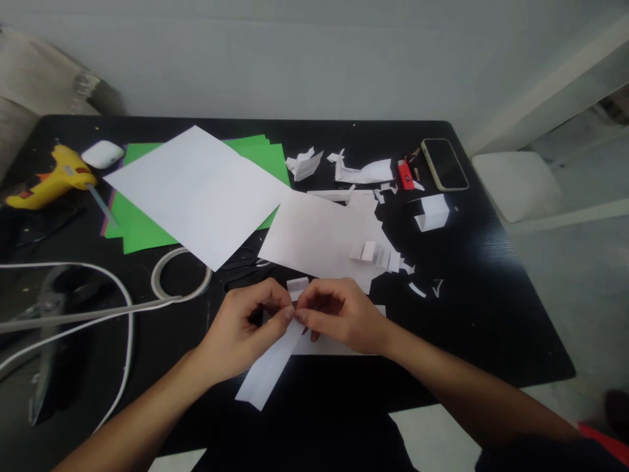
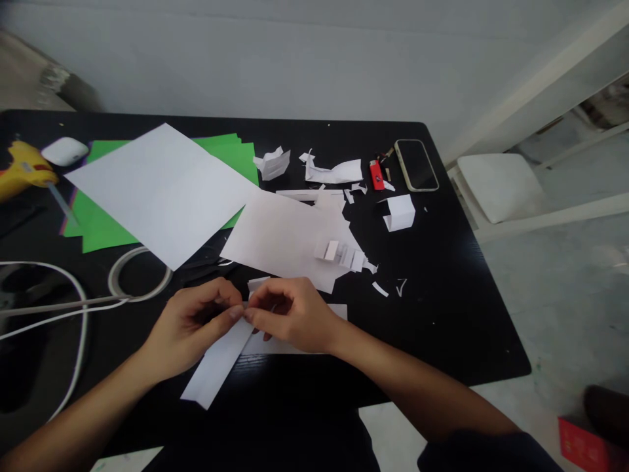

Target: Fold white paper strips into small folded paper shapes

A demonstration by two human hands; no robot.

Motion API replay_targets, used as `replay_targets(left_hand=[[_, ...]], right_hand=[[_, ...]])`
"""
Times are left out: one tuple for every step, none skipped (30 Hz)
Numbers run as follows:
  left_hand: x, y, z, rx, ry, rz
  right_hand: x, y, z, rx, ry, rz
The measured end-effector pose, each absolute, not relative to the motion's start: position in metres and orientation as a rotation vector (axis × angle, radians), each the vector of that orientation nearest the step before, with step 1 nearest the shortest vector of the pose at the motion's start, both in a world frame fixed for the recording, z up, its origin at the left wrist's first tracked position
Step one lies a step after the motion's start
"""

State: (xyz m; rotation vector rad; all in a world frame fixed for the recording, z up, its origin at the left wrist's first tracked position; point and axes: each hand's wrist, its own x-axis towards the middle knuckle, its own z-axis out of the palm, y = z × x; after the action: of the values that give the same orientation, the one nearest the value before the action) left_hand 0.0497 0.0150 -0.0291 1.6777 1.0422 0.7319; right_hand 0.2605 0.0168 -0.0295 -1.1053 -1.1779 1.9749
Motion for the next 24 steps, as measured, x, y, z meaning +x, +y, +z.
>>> replay_targets(left_hand=[[0.0498, 0.0151, -0.0289, 1.679, 1.041, 0.734], [0.0498, 0.0153, -0.0288, 1.683, 1.039, 0.736], [0.0497, 0.0155, -0.0288, 1.687, 1.038, 0.737], [0.0497, 0.0157, -0.0289, 1.69, 1.037, 0.737], [0.0497, 0.0158, -0.0292, 1.691, 1.036, 0.738], [0.0497, 0.0159, -0.0295, 1.691, 1.036, 0.739], [0.0497, 0.016, -0.0299, 1.691, 1.036, 0.741], [0.0497, 0.0159, -0.0303, 1.692, 1.039, 0.742], [0.0497, 0.0158, -0.0307, 1.694, 1.041, 0.743], [0.0497, 0.0155, -0.031, 1.697, 1.042, 0.745], [0.0496, 0.0152, -0.0313, 1.699, 1.042, 0.747], [0.0494, 0.0149, -0.0314, 1.701, 1.042, 0.748], [0.0493, 0.0146, -0.0314, 1.7, 1.043, 0.748], [0.0491, 0.0144, -0.0313, 1.698, 1.045, 0.746], [0.049, 0.0144, -0.031, 1.696, 1.047, 0.746], [0.0489, 0.0145, -0.0306, 1.692, 1.053, 0.746], [0.0488, 0.0148, -0.0301, 1.686, 1.062, 0.747], [0.0488, 0.0153, -0.0296, 1.68, 1.072, 0.75], [0.0488, 0.0158, -0.0291, 1.673, 1.08, 0.756], [0.0488, 0.0163, -0.0287, 1.669, 1.086, 0.764], [0.0488, 0.0167, -0.0284, 1.667, 1.091, 0.769], [0.0487, 0.0169, -0.0282, 1.669, 1.091, 0.772], [0.0486, 0.017, -0.0282, 1.671, 1.091, 0.775], [0.0484, 0.0169, -0.0281, 1.672, 1.091, 0.776]], right_hand=[[0.2605, 0.0168, -0.0295, -1.103, -1.177, 1.975], [0.2606, 0.0168, -0.0296, -1.102, -1.178, 1.975], [0.2607, 0.0168, -0.0297, -1.102, -1.18, 1.977], [0.2608, 0.0168, -0.0298, -1.102, -1.184, 1.979], [0.2609, 0.0168, -0.0299, -1.103, -1.187, 1.982], [0.261, 0.0168, -0.03, -1.104, -1.191, 1.983], [0.2611, 0.0168, -0.0302, -1.106, -1.192, 1.981], [0.2612, 0.0168, -0.0304, -1.107, -1.191, 1.979], [0.2613, 0.0167, -0.0307, -1.106, -1.191, 1.978], [0.2613, 0.0166, -0.031, -1.105, -1.19, 1.974], [0.2614, 0.0165, -0.0314, -1.104, -1.189, 1.972], [0.2614, 0.0164, -0.0317, -1.101, -1.189, 1.972], [0.2614, 0.0164, -0.0319, -1.099, -1.189, 1.971], [0.2614, 0.0165, -0.032, -1.097, -1.19, 1.971], [0.2613, 0.0166, -0.0321, -1.096, -1.189, 1.97], [0.2613, 0.0167, -0.0321, -1.096, -1.188, 1.972], [0.2612, 0.0168, -0.0321, -1.099, -1.188, 1.975], [0.2612, 0.0168, -0.0321, -1.104, -1.189, 1.979], [0.2612, 0.0169, -0.0323, -1.11, -1.19, 1.982], [0.2612, 0.0168, -0.0326, -1.114, -1.193, 1.985], [0.2613, 0.0168, -0.033, -1.118, -1.193, 1.984], [0.2615, 0.0167, -0.0334, -1.121, -1.194, 1.984], [0.2616, 0.0167, -0.0337, -1.121, -1.191, 1.983], [0.2618, 0.0167, -0.034, -1.12, -1.188, 1.983]])
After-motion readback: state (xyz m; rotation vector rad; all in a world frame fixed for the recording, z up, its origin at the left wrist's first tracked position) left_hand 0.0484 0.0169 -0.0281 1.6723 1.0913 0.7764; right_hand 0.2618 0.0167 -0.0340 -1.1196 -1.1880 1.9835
